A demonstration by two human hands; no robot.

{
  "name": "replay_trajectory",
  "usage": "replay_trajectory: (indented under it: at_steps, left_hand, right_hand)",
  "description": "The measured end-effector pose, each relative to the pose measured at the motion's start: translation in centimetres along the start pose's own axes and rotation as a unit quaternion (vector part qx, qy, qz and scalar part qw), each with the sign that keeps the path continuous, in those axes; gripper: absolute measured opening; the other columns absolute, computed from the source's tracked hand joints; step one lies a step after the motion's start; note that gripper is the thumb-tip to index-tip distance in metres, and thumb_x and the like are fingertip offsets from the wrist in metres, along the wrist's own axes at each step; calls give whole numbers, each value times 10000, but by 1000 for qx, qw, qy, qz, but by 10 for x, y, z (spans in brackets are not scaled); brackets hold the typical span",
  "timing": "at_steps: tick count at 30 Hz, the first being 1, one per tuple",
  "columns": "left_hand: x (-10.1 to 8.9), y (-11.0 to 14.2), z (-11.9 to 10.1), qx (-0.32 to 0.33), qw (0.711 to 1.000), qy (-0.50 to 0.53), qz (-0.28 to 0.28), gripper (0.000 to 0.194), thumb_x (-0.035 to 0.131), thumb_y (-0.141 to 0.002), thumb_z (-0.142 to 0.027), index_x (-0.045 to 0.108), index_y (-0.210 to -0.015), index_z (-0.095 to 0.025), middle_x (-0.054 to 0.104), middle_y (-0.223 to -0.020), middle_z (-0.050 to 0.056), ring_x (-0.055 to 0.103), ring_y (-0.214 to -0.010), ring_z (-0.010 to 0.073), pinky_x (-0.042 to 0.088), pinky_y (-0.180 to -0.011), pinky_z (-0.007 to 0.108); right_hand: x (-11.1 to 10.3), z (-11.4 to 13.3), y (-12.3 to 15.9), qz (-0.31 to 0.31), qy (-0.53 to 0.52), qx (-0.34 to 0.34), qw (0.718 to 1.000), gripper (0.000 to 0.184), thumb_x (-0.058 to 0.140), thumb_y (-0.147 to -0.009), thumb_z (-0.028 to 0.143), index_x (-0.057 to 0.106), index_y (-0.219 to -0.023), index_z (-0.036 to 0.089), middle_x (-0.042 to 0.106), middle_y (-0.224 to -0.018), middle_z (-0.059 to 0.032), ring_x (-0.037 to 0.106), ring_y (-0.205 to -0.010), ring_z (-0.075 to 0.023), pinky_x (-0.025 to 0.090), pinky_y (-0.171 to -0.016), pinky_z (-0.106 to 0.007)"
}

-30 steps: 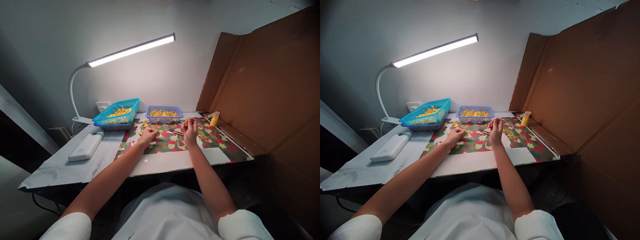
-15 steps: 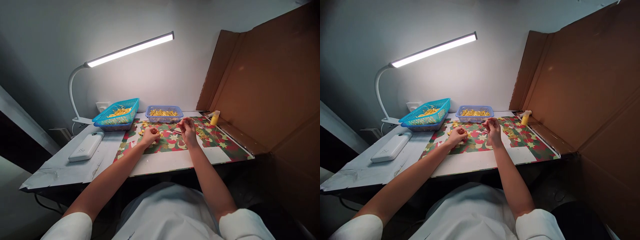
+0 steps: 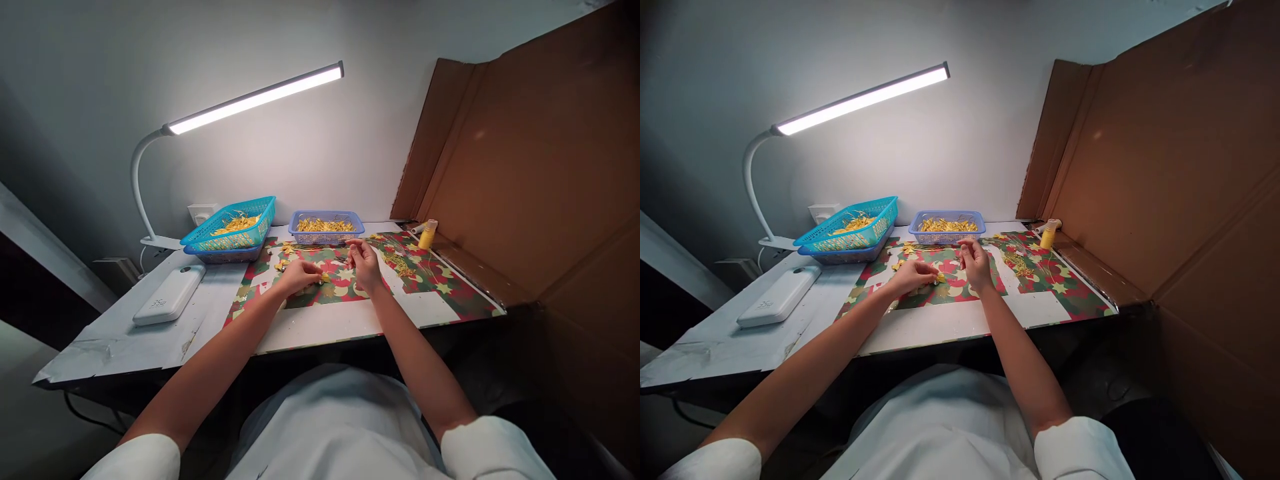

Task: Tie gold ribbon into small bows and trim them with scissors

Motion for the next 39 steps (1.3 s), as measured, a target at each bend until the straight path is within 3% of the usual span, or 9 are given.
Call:
replay_trajectory:
  at_steps: [5, 10, 16, 20, 25, 29, 39]
  left_hand:
    - [-6, -1, 0, 28, 998, 18, 45, 273, 767, -514, -192, 752, -783, -154, 749, -786, 62, 660, -675, 180, 505, -598, 254]
    - [-10, -1, 2, 69, 994, -20, 83, 189, 765, -540, -223, 719, -712, -160, 709, -683, 31, 627, -609, 147, 455, -533, 216]
    - [-13, -2, 10, 72, 990, -65, 103, 195, 742, -595, -313, 737, -723, -165, 672, -599, 13, 555, -499, 118, 377, -444, 200]
    - [-12, 0, 7, 75, 992, -69, 76, 139, 726, -589, -276, 738, -679, -170, 663, -561, 12, 537, -474, 116, 358, -428, 201]
    - [-12, 0, 4, 84, 994, -61, 35, 116, 698, -586, -251, 740, -660, -171, 688, -596, 23, 560, -514, 123, 395, -475, 207]
    - [-11, -2, 9, 82, 995, -51, 35, 151, 688, -589, -277, 733, -682, -167, 699, -631, 26, 580, -544, 130, 411, -495, 210]
    - [-12, -2, 7, 116, 987, -97, 57, 114, 690, -634, -290, 716, -655, -181, 650, -544, 6, 544, -482, 117, 375, -457, 203]
  right_hand:
    - [7, -7, 4, 78, 21, 66, 995, 250, 583, -773, 369, 542, -963, 212, 573, -642, 61, 557, -580, -93, 483, -602, -239]
    - [18, -20, 18, 181, 120, 126, 968, 40, 547, -771, 234, 533, -758, 198, 627, -642, 27, 616, -630, -121, 490, -622, -246]
    - [20, -30, 24, 172, 235, 155, 944, 105, 501, -768, 118, 559, -712, 186, 639, -620, 19, 619, -625, -122, 467, -607, -230]
    - [19, -32, 23, 167, 253, 147, 942, 89, 525, -776, 127, 579, -728, 180, 650, -625, 19, 603, -603, -112, 437, -579, -213]
    - [20, -26, 23, 169, 331, 99, 923, 104, 545, -767, 143, 594, -679, 171, 594, -596, 22, 534, -561, -107, 372, -542, -217]
    - [22, -20, 23, 174, 405, 58, 896, 116, 567, -721, 112, 601, -626, 169, 607, -627, 0, 517, -601, -121, 357, -569, -236]
    - [23, -18, 24, 166, 433, 68, 883, 134, 567, -691, 109, 567, -577, 179, 607, -617, -10, 513, -595, -132, 344, -555, -246]
Point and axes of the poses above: each hand's wrist, its own y-axis away from the middle knuckle, its own x-axis out of the palm, z = x × y, the point moved 2 cm from there along -y, towards the middle knuckle
